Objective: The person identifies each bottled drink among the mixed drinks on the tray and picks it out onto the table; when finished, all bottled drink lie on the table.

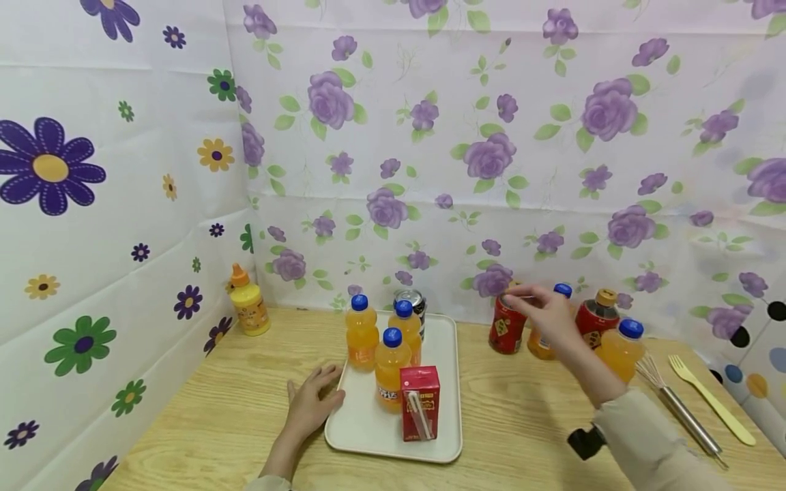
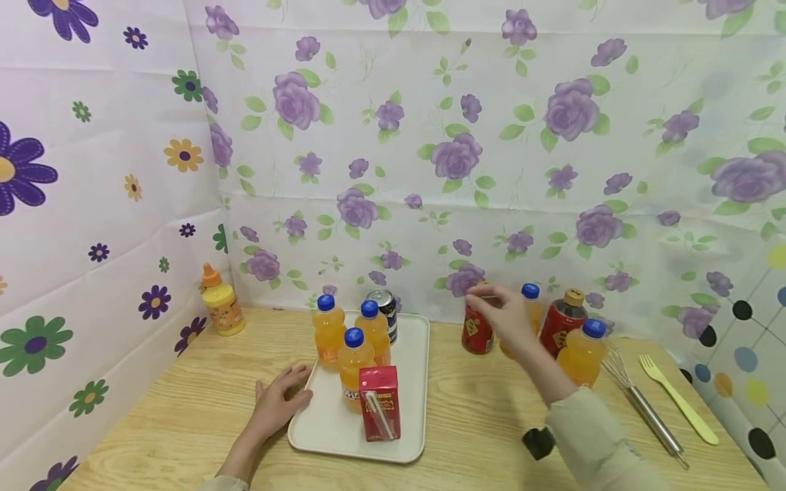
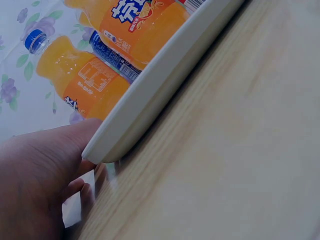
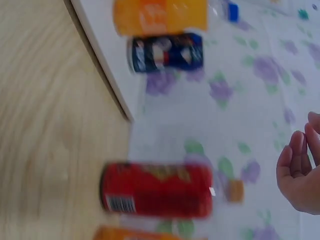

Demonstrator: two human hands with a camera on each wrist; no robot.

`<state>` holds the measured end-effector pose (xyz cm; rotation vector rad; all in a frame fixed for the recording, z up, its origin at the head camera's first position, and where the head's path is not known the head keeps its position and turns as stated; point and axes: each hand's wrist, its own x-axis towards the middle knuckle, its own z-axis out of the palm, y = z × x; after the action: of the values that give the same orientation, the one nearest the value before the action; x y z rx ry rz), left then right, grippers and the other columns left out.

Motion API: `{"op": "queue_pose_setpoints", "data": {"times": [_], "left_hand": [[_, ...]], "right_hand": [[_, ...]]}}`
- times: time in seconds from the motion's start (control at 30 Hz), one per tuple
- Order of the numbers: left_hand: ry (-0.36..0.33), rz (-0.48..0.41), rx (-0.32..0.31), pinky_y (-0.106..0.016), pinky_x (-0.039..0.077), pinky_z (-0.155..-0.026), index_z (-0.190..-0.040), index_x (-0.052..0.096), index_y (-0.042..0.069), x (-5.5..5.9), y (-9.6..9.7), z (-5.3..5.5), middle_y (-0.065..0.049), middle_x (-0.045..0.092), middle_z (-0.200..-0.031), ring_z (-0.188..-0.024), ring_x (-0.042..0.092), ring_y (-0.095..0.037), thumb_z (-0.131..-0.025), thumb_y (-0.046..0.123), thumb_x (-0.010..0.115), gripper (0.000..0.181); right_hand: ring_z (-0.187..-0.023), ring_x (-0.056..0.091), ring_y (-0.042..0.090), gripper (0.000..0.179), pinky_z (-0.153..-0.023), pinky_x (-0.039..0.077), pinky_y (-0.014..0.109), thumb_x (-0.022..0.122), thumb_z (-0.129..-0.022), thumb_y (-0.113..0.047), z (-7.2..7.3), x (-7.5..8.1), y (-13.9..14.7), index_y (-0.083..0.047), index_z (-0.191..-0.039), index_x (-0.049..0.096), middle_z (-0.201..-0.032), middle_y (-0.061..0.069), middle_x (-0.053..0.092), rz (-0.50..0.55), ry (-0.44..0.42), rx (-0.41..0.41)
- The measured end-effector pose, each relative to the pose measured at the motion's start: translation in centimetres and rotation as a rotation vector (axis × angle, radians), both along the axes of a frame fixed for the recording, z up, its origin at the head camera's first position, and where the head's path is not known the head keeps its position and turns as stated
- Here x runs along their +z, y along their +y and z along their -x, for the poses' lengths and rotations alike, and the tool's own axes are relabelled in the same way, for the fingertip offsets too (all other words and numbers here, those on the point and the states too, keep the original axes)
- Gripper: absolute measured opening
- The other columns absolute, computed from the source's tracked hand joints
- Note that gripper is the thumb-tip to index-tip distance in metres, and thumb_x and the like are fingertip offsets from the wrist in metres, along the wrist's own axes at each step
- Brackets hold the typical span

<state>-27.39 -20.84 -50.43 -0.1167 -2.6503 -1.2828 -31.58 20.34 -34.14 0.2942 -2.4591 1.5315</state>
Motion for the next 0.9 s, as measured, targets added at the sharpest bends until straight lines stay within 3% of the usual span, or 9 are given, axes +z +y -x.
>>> {"op": "queue_pose_setpoints", "data": {"times": [0.17, 0.27, 0.47, 0.6, 0.7, 0.9], "left_hand": [[-0.013, -0.001, -0.002, -0.076, -0.011, -0.11, -0.129, 0.063, 0.004, 0.1, 0.0, -0.2, -0.019, 0.053, -0.143, -0.143, 0.033, -0.047, -0.086, 0.016, 0.071, 0.045], [-0.026, -0.004, 0.001, -0.076, -0.012, -0.109, -0.129, 0.063, 0.004, 0.1, 0.0, -0.3, -0.019, 0.053, -0.144, -0.143, 0.032, -0.047, -0.086, 0.016, 0.072, 0.046], [-0.014, -0.006, 0.004, -0.076, -0.011, -0.109, -0.128, 0.063, 0.005, 0.4, 0.1, -0.2, -0.019, 0.053, -0.143, -0.142, 0.033, -0.047, -0.085, 0.016, 0.072, 0.045], [0.015, -0.008, 0.007, -0.077, -0.01, -0.109, -0.127, 0.064, 0.004, 0.5, 0.1, -0.1, -0.021, 0.055, -0.141, -0.141, 0.035, -0.048, -0.085, 0.015, 0.072, 0.044], [0.022, -0.007, 0.008, -0.077, -0.01, -0.109, -0.127, 0.064, 0.004, 0.4, 0.1, -0.1, -0.021, 0.055, -0.14, -0.14, 0.035, -0.048, -0.085, 0.015, 0.072, 0.044], [0.02, -0.004, 0.007, -0.078, -0.01, -0.108, -0.126, 0.065, 0.004, 0.3, 0.1, -0.2, -0.02, 0.056, -0.14, -0.14, 0.036, -0.048, -0.084, 0.015, 0.072, 0.044]], "right_hand": [[-0.083, 0.062, -0.005, 0.03, -0.081, 0.055, 0.019, 0.066, -0.093, -0.022, 1.3, -1.8, -5.3, 0.001, -0.113, 0.068, -0.104, 0.008, 0.072, 0.028, 0.013, 0.127], [-0.083, 0.064, 0.001, 0.028, -0.082, 0.056, 0.026, 0.066, -0.093, -0.021, 1.8, -2.0, -7.9, -0.002, -0.113, 0.069, -0.11, 0.016, 0.07, 0.023, 0.001, 0.187], [-0.084, 0.067, 0.018, 0.029, -0.075, 0.053, 0.025, 0.067, -0.092, -0.023, 2.5, -1.2, -11.8, -0.004, -0.114, 0.068, -0.11, 0.017, 0.069, 0.013, -0.042, 0.246], [-0.087, 0.066, 0.027, 0.029, -0.078, 0.056, 0.032, 0.068, -0.091, -0.022, 2.9, -1.2, -13.9, -0.005, -0.115, 0.067, -0.118, 0.016, 0.066, 0.026, -0.081, 0.284], [-0.084, 0.064, 0.025, 0.028, -0.08, 0.058, 0.034, 0.07, -0.09, -0.02, 3.0, -1.3, -15.0, -0.005, -0.114, 0.068, -0.121, 0.013, 0.065, 0.02, -0.095, 0.273], [-0.076, 0.062, 0.016, 0.031, -0.073, 0.058, 0.027, 0.072, -0.088, -0.019, 3.3, -1.2, -16.0, -0.002, -0.112, 0.068, -0.119, 0.014, 0.068, -0.021, -0.082, 0.207]]}}
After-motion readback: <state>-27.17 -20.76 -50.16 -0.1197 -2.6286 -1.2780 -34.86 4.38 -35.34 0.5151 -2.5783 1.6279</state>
